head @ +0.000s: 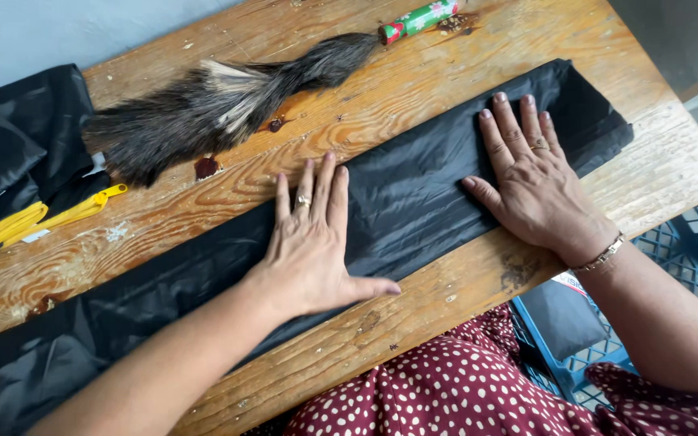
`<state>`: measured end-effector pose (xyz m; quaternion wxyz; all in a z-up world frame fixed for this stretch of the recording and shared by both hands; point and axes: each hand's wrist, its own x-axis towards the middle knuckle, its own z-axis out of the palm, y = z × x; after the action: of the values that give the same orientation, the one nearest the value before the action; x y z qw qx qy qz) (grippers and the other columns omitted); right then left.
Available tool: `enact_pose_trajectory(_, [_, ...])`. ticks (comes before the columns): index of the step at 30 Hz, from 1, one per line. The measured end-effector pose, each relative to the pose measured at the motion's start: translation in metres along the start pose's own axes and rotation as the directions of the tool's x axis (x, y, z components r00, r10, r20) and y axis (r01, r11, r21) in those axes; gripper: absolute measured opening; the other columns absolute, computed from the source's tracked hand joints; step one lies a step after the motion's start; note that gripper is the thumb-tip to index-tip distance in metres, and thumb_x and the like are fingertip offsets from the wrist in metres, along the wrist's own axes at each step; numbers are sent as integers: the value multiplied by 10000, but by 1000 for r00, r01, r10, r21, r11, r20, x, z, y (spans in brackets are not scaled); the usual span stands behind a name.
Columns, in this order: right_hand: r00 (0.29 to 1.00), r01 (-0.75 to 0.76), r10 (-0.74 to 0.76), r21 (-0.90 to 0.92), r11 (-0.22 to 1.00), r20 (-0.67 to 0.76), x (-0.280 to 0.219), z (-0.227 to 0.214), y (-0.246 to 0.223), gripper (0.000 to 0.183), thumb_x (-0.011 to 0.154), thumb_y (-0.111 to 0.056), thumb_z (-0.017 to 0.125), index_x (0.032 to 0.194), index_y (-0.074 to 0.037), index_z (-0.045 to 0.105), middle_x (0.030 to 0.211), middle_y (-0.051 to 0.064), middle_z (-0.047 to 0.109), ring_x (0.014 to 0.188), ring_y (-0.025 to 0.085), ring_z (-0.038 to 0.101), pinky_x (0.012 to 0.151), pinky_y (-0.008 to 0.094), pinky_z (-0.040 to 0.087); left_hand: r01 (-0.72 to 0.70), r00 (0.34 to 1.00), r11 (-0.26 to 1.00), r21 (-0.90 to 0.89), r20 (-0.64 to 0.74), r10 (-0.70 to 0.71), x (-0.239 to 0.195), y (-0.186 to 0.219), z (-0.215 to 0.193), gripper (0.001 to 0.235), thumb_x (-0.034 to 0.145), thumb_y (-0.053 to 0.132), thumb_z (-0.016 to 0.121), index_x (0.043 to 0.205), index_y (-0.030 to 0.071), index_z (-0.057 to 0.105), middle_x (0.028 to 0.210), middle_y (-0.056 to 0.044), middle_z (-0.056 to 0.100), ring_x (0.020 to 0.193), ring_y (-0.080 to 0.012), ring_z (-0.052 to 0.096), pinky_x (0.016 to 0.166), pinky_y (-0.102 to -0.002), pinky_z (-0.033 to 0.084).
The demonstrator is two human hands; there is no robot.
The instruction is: The person folds a large piece of black fabric on a wooden table. They use a feather duster to smooth the fabric initially, then proceed to fold it lengthwise multiple times by hand, pressing down to flatten the creases.
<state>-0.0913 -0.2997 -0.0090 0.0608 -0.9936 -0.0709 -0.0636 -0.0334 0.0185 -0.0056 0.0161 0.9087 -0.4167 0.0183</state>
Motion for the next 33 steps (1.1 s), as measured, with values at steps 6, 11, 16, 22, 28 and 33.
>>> enact_pose_trajectory(6, [999, -14, 11, 56, 998, 49, 2, -4, -2, 825, 1030, -553, 379, 1643, -22, 227, 1712, 226, 155, 1569, 447, 57, 1261, 527, 66, -66, 989, 994, -89, -141, 53, -14, 1, -8, 1409, 683, 994, 548, 1547, -91, 303, 1635, -341, 233, 1522, -483, 236, 1227, -656, 142])
enact_pose_trajectory(11, [994, 65, -58, 78, 995, -94, 2, -21, -36, 766, 941, -395, 632, 1549, 28, 435, 1674, 318, 245, 1552, 518, 114, 1236, 678, 124, -61, 987, 995, -75, -150, 49, -13, 0, -5, 1435, 641, 975, 648, 1562, -64, 289, 1631, -341, 243, 1516, -498, 246, 1220, -667, 161])
enact_pose_trajectory(16, [927, 365, -374, 269, 891, -19, -3, -37, -109, 756, 771, -213, 763, 1466, -30, 529, 1626, 282, 332, 1543, 486, 238, 1257, 615, 210, -61, 987, 988, -143, -155, 38, -15, 2, -5, 1363, 669, 907, 675, 1555, -62, 312, 1626, -338, 267, 1518, -498, 255, 1220, -662, 183])
enact_pose_trajectory(22, [895, 445, -437, 237, 864, -88, -12, -25, -109, 341, 995, -88, 550, 1303, 46, 609, 1444, 280, 556, 1385, 443, 530, 1195, 514, 421, -75, 984, 982, -175, -172, 45, -18, 1, -10, 1282, 703, 900, 632, 1552, -24, 369, 1620, -341, 278, 1514, -516, 259, 1215, -694, 182])
enact_pose_trajectory(28, [909, 418, -402, 251, 873, -114, -31, -18, -104, 203, 1045, -47, 471, 1130, 46, 631, 1081, 170, 589, 1344, 434, 582, 1023, 434, 560, -153, 975, 979, -135, -183, 127, -18, 2, -15, 1068, 786, 882, 642, 1604, 241, 398, 1668, -274, 198, 1541, -529, 199, 1171, -766, 226])
enact_pose_trajectory(33, [928, 344, -373, 395, 852, -5, -23, -30, -104, 133, 1011, -76, 527, 904, -9, 568, 962, 160, 547, 1362, 426, 552, 1063, 435, 532, -299, 936, 917, -265, -269, 227, -18, 3, -5, 874, 839, 651, 704, 1425, 13, 588, 1579, -259, 425, 1480, -526, 340, 1192, -718, 243])
